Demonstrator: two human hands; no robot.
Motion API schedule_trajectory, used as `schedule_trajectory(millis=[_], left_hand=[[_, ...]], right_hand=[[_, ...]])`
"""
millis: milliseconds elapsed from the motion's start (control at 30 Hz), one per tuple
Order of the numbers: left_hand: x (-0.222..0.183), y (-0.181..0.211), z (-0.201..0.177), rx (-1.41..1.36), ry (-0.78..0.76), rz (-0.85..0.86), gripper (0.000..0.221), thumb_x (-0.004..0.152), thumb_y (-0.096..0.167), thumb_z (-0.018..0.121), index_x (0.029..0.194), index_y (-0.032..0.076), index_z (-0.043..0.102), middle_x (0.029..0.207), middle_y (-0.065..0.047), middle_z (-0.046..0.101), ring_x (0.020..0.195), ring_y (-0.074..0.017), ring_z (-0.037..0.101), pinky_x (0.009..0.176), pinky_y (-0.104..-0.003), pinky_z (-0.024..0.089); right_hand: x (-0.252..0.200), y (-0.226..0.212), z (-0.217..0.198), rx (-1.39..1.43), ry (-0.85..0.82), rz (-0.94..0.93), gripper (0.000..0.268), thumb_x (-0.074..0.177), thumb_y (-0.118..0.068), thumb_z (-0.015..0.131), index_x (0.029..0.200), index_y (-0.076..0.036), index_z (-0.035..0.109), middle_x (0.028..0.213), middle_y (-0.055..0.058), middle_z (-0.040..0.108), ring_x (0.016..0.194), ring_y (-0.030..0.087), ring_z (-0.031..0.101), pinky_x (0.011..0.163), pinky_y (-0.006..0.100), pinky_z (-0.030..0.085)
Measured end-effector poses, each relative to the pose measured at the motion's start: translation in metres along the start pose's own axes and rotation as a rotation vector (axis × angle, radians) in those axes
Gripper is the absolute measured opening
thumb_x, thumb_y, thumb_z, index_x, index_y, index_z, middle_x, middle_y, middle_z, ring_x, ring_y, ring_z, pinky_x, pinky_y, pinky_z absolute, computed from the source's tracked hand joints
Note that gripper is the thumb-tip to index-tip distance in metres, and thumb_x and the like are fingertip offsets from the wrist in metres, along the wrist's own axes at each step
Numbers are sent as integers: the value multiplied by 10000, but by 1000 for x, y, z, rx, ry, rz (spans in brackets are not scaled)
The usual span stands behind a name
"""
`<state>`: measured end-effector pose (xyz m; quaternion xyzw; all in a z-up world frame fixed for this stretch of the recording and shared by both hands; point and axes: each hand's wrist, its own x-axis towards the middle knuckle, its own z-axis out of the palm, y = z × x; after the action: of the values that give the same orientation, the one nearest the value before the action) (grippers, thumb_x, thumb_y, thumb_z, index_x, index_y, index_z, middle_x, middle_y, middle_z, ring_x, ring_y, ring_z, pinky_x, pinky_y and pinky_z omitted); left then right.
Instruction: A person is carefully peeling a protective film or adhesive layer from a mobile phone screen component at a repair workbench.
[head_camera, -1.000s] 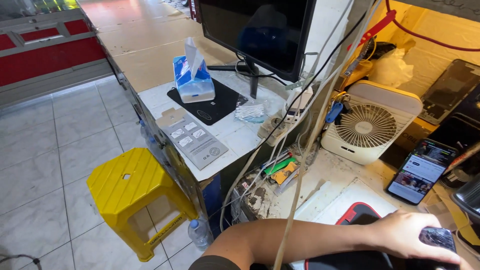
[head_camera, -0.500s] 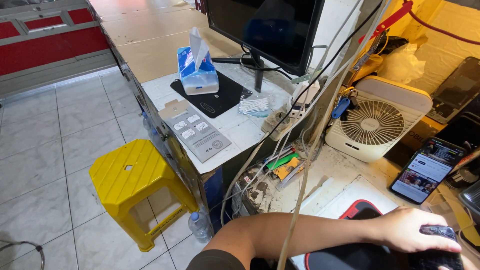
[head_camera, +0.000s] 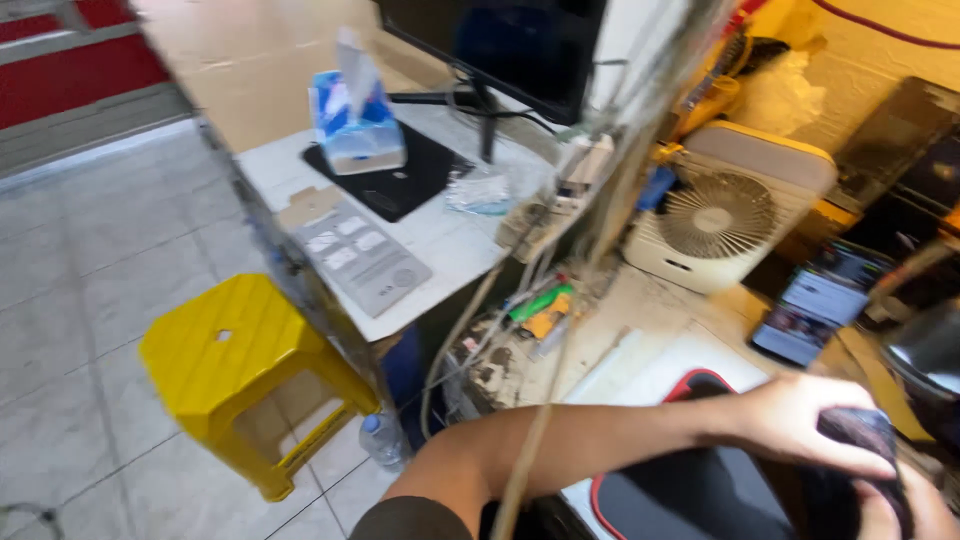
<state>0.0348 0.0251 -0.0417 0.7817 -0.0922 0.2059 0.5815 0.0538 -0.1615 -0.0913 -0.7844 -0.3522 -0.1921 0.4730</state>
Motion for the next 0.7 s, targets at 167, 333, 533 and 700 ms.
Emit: schedule_trajectory(millis=[167,333,533,700], left_hand=[[-4,31,-8,-83,19,-111,268,818,421,721,828,169,633,794,23,629,781,-100,563,766,-278,476],[-3,39,-19,-17,-26,-157,272,845,390,728,807,161,587,764,25,600,745,-120,544,723,-288,463],[-3,37,-18,94,19,-156,375,703,431,854,899,166,673,773,-64,705,808,-258,723,770,-371,540],[-1,20,-10,-6,80,-237,164,866,332,762,866,173,721,724,-29,694,757,-170,697,762,-305,538]], right_hand=[[25,-39,-36,-470,-243,213,416,962,-300,629,1361,-197,684,1203,95,757,1112,340,699,921,433,501],[37,-67,-36,-336,-253,283,408,927,-287,632,1323,-199,672,1200,64,764,1019,319,729,871,392,517],[38,-75,-37,-233,-225,291,315,936,-194,669,1248,-183,710,913,122,793,929,376,735,816,504,582],[39,-70,-38,-189,-254,331,325,980,-243,645,1290,-183,722,892,117,800,895,325,766,816,464,592]])
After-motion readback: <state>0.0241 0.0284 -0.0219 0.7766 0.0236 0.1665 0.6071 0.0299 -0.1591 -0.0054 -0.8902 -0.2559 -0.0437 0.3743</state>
